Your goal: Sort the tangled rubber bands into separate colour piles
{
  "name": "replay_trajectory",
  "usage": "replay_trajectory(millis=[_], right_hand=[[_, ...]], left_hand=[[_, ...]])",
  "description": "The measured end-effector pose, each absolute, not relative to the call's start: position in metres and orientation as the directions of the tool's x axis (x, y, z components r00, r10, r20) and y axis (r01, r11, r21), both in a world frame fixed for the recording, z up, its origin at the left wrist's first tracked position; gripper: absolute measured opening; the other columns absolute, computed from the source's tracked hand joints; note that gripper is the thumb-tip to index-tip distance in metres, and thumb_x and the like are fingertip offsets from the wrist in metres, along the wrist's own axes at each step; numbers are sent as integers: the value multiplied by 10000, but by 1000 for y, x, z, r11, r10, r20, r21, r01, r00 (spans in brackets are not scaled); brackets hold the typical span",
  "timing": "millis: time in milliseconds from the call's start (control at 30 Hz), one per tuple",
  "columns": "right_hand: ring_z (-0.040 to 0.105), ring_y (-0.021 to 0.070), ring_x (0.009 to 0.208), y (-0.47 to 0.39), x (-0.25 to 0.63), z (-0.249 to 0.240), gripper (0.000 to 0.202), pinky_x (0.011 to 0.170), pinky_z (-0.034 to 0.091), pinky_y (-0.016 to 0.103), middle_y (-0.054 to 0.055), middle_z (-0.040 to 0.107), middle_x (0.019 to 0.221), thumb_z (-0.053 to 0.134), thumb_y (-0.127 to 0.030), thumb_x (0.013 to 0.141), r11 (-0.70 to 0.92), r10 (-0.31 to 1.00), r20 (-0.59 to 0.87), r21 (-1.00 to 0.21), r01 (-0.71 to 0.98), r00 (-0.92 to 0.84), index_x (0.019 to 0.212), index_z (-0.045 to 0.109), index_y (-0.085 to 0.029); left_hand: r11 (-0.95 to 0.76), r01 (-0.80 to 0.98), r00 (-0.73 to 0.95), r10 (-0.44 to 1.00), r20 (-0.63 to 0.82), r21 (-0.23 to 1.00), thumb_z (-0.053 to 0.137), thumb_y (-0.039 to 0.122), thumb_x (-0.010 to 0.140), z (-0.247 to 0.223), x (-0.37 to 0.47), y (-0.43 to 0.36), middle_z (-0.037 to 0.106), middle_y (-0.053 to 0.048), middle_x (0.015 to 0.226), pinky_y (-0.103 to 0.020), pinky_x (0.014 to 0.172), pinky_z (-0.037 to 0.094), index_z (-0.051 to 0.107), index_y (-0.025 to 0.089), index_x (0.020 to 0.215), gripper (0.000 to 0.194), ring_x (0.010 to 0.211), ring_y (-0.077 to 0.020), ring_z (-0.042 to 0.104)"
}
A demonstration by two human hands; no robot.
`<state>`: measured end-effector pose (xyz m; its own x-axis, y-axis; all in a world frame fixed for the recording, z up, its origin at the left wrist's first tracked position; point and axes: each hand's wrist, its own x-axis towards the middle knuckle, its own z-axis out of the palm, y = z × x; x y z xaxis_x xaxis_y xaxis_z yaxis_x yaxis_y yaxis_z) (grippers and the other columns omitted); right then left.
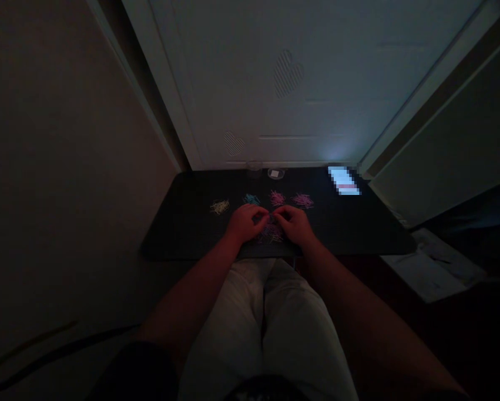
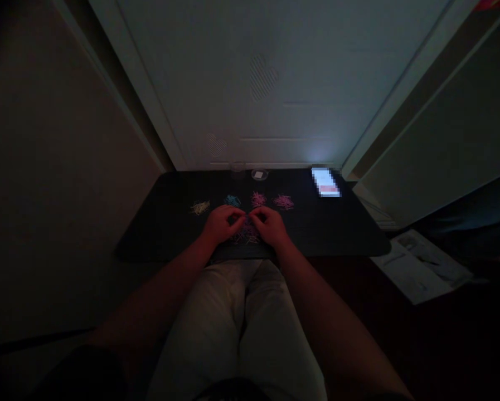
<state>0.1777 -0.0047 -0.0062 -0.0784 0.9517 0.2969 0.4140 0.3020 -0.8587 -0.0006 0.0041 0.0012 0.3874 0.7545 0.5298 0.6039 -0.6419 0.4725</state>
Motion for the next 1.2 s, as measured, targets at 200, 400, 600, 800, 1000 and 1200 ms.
replay_trajectory(millis=[200,400,600,800,1000,1200], right_hand=[[573,155,655,-6,177,-7,158,617,439,271,22,640,699,571,-315,760,314,949,303,-863,396,-92,748,639,-172],[563,148,661,-6,176,-6,153,625,429,267,20,622,705,540,-297,783,338,940,320,-845,414,-115,754,619,-169],[547,141,637,-6,177,-6,123,607,428,264,14,615,695,559,-283,765,353,935,334,-839,415,-120,768,618,-175],[533,135,617,-6,176,-7,134,586,422,260,7,594,687,590,-275,735,364,931,328,-849,382,-158,816,620,-172],[523,131,612,-7,176,-5,99,585,413,256,5,584,665,563,-266,750,370,929,339,-840,397,-149,735,595,-173],[518,127,603,-7,176,-4,94,576,410,251,-2,575,651,563,-262,745,361,932,335,-841,402,-135,724,589,-174]], left_hand=[[-640,609,383,755,532,469,572,268,807,2,0,4,669,-29,784,-303,754,463,662,186,857,132,766,-158,596],[-659,593,396,739,545,463,549,268,823,4,0,3,669,-28,775,-300,755,452,653,181,809,136,757,-152,589],[-673,588,410,726,552,449,547,269,827,3,0,4,672,-23,777,-295,753,443,648,182,801,135,751,-149,586],[-673,598,426,727,539,434,536,268,830,5,1,3,665,-27,769,-293,741,440,649,180,806,144,751,-152,580],[-674,598,440,729,524,434,537,267,825,5,1,3,663,-30,774,-300,750,442,648,183,801,141,758,-156,578],[-675,596,436,727,531,435,537,266,827,4,1,3,659,-23,764,-301,755,442,645,185,799,137,750,-152,577]])
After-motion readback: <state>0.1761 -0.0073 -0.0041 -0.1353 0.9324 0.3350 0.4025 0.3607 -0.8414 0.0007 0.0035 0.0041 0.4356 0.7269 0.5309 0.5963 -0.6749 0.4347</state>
